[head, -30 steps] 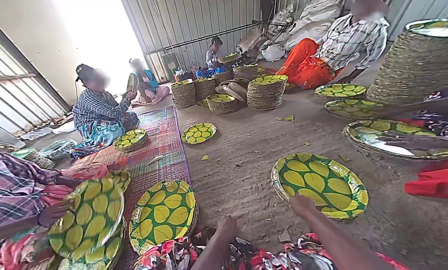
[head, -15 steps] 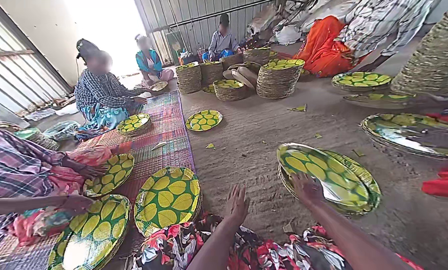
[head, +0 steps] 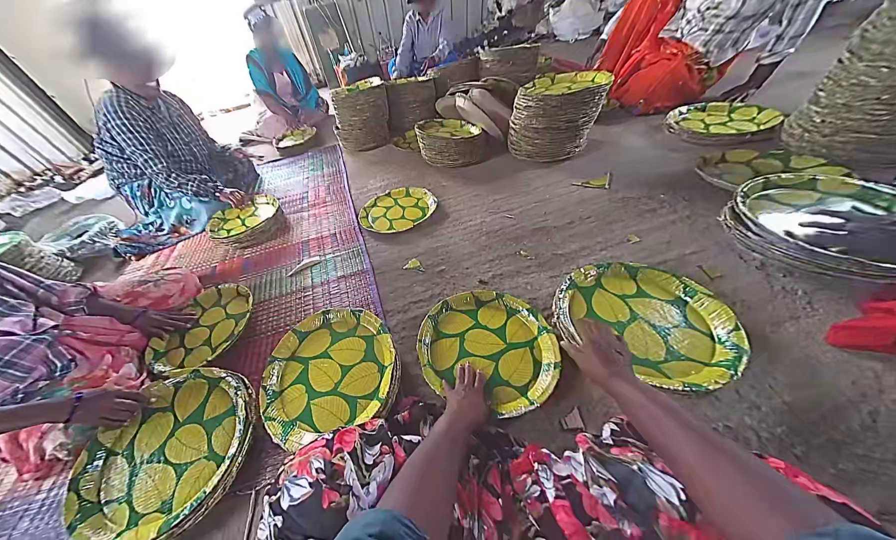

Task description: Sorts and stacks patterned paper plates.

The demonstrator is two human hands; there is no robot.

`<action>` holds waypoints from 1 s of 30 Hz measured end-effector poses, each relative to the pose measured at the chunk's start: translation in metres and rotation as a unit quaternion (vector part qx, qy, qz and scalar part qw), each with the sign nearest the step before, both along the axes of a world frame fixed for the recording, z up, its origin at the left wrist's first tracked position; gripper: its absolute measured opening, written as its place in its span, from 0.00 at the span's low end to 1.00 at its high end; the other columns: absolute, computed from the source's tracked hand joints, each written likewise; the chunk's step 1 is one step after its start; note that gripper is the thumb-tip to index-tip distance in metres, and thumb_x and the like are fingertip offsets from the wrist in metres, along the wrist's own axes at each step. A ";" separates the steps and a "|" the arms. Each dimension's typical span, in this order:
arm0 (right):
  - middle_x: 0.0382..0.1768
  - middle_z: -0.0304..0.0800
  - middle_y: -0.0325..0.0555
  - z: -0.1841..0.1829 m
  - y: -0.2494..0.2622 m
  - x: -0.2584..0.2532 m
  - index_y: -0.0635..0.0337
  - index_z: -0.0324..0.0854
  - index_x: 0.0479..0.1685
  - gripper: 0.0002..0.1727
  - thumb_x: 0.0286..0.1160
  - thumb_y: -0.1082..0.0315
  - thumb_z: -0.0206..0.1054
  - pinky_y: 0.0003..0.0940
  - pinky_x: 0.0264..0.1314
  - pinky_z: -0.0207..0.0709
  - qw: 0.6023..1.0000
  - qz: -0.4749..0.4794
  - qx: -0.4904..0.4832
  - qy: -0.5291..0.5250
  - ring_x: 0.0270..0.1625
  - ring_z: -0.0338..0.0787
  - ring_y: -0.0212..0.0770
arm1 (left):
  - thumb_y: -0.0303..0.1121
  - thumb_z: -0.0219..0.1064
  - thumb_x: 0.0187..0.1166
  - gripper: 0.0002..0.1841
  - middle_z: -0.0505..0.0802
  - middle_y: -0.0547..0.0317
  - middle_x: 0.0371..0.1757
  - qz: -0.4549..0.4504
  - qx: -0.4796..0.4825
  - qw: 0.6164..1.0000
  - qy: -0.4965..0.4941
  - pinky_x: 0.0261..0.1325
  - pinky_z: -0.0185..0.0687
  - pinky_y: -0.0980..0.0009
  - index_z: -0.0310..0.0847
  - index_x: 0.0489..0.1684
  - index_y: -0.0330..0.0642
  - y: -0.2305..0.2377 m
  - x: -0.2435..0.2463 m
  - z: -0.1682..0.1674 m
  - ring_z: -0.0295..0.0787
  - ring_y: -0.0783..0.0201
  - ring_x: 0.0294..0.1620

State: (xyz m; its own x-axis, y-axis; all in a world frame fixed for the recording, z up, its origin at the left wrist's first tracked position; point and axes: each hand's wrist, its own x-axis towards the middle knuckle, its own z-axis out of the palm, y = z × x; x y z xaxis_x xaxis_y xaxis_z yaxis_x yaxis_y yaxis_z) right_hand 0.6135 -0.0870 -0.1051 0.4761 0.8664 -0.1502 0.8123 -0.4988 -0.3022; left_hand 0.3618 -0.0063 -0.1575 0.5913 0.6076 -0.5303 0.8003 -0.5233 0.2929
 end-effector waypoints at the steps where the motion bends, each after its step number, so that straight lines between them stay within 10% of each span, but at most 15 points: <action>1: 0.86 0.63 0.72 0.003 -0.003 0.008 0.70 0.59 0.89 0.39 0.85 0.57 0.66 0.73 0.85 0.55 0.998 -0.064 -0.024 -0.002 0.90 0.62 0.70 | 0.46 0.55 0.92 0.37 0.40 0.47 0.99 -0.002 0.007 1.000 -0.003 0.88 0.34 0.25 0.41 0.98 0.46 0.000 0.000 0.001 0.28 0.42 0.99; 7: 0.77 0.74 0.74 -0.004 -0.008 0.006 0.77 0.77 0.70 0.21 0.86 0.71 0.58 0.67 0.74 0.73 0.975 -0.096 -0.197 -0.035 0.79 0.77 0.70 | 0.43 0.58 0.90 0.40 0.40 0.42 0.98 -0.001 0.009 1.000 0.015 0.87 0.37 0.22 0.40 0.98 0.43 -0.003 0.005 0.001 0.29 0.38 0.98; 15: 0.72 0.79 0.73 -0.003 -0.008 0.020 0.68 0.80 0.71 0.25 0.94 0.56 0.53 0.71 0.76 0.65 0.994 -0.063 -0.026 -0.088 0.79 0.76 0.71 | 0.43 0.62 0.88 0.39 0.46 0.39 0.97 0.001 0.008 1.000 -0.011 0.85 0.47 0.25 0.47 0.96 0.42 0.002 0.004 0.016 0.37 0.37 0.97; 20: 0.74 0.83 0.65 -0.010 -0.004 -0.030 0.64 0.84 0.71 0.20 0.86 0.76 0.57 0.64 0.73 0.77 0.968 0.198 0.146 -0.054 0.74 0.85 0.66 | 0.45 0.46 0.92 0.35 0.52 0.29 0.94 0.146 0.264 0.902 -0.309 0.93 0.32 0.36 0.49 0.93 0.29 0.014 0.006 0.022 0.42 0.36 0.97; 22: 0.82 0.76 0.61 -0.020 0.001 -0.053 0.61 0.81 0.76 0.21 0.92 0.68 0.51 0.66 0.79 0.70 0.938 0.345 0.014 0.005 0.83 0.77 0.64 | 0.43 0.44 0.91 0.34 0.54 0.31 0.94 0.156 0.296 0.882 -0.333 0.94 0.31 0.38 0.51 0.93 0.31 0.024 0.006 0.027 0.43 0.38 0.97; 24: 0.84 0.75 0.56 -0.026 0.008 -0.065 0.59 0.81 0.75 0.26 0.97 0.53 0.46 0.69 0.78 0.68 0.907 0.401 -0.123 0.036 0.84 0.76 0.62 | 0.44 0.47 0.93 0.32 0.56 0.34 0.94 0.102 0.201 0.948 -0.224 0.94 0.36 0.37 0.55 0.93 0.35 0.026 -0.002 0.024 0.44 0.39 0.97; 30: 0.84 0.67 0.71 -0.012 0.007 -0.004 0.72 0.64 0.85 0.35 0.87 0.57 0.65 0.71 0.85 0.57 1.000 -0.015 0.000 -0.018 0.87 0.67 0.68 | 0.46 0.53 0.92 0.40 0.34 0.48 0.99 -0.021 0.023 0.999 0.020 0.92 0.20 0.31 0.33 0.99 0.47 0.010 0.001 -0.004 0.21 0.46 0.99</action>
